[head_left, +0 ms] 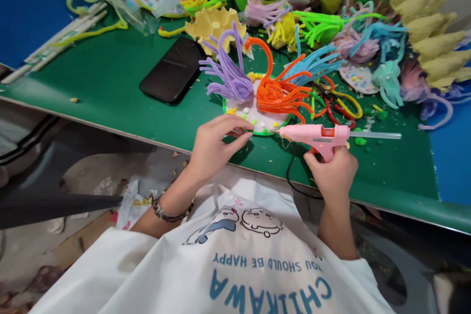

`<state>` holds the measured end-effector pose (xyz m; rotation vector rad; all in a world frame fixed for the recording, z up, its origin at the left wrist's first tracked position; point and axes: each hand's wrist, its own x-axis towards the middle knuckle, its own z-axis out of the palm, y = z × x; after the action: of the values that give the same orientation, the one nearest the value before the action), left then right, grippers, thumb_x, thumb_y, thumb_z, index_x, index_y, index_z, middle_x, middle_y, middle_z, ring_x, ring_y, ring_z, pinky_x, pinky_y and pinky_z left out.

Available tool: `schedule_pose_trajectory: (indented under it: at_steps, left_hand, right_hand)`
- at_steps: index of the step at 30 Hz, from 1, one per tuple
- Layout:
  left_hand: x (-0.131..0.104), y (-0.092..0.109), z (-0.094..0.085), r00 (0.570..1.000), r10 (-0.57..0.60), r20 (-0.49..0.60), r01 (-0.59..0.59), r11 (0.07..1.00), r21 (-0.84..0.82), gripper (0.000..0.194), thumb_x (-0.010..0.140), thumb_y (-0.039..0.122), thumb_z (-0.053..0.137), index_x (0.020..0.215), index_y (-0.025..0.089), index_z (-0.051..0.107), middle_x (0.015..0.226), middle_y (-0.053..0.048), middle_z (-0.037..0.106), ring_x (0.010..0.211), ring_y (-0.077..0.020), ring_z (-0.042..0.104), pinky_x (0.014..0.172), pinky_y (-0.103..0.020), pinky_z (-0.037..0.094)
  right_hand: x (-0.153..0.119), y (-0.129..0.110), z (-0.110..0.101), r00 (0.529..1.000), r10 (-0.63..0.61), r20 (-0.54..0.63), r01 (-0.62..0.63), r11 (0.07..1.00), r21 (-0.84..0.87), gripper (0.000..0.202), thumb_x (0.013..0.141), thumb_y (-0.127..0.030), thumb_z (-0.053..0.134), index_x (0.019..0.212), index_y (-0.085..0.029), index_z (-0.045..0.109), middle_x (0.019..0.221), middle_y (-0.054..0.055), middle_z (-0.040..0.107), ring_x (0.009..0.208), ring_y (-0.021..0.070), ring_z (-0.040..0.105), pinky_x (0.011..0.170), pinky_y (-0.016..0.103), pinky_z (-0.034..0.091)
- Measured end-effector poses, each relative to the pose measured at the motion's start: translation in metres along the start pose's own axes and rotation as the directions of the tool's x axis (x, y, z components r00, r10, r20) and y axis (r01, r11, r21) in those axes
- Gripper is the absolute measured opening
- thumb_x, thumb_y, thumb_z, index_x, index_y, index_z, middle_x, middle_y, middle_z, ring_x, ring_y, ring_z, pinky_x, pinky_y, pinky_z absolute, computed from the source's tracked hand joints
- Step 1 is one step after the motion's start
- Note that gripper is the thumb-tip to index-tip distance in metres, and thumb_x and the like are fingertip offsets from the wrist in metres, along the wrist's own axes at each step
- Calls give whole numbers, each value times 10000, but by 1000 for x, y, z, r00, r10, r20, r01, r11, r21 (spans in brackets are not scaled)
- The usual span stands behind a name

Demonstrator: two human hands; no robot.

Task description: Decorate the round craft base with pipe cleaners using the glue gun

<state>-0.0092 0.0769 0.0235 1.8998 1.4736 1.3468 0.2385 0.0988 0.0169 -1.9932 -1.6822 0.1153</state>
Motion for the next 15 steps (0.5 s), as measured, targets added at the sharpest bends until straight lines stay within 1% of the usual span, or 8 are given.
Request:
schedule_pose_trajectory:
  at_steps: [4,9,12,15]
  left_hand:
    - [0,0,4,999,20,32,-22,997,69,112,908,178,641,921,175,752,895,-24,757,748,-106,673,672,-180,555]
    - [-1,1,5,999,35,2,-35,993,115,103,911,176,652,976,181,731,889,-12,755,723,-100,672,696,-186,556]
    - [-1,2,7,999,39,5,-40,990,138,93,919,193,646,957,187,730,865,-8,748,719,-104,668,689,-195,554]
    - [1,3,10,997,72,21,-74,986,152,95,928,192,632,931,183,726,862,-9,747,727,-104,666,694,-200,548]
  right_hand:
    - [-1,3,4,1000,-25,6,25,1000,-15,256,575,-477,511,676,-246,472,585,5,423,578,197,444,599,343,387]
    - [-2,5,6,998,-58,9,58,998,-27,255,610,-460,528,707,-224,535,604,26,473,603,213,483,606,344,404]
    - [-2,5,6,998,-69,2,69,997,-33,235,633,-435,533,715,-215,560,611,41,507,607,219,506,602,343,415]
    - [-3,6,7,998,-69,8,69,997,-38,220,647,-406,540,744,-212,572,634,48,529,618,220,512,599,334,407]
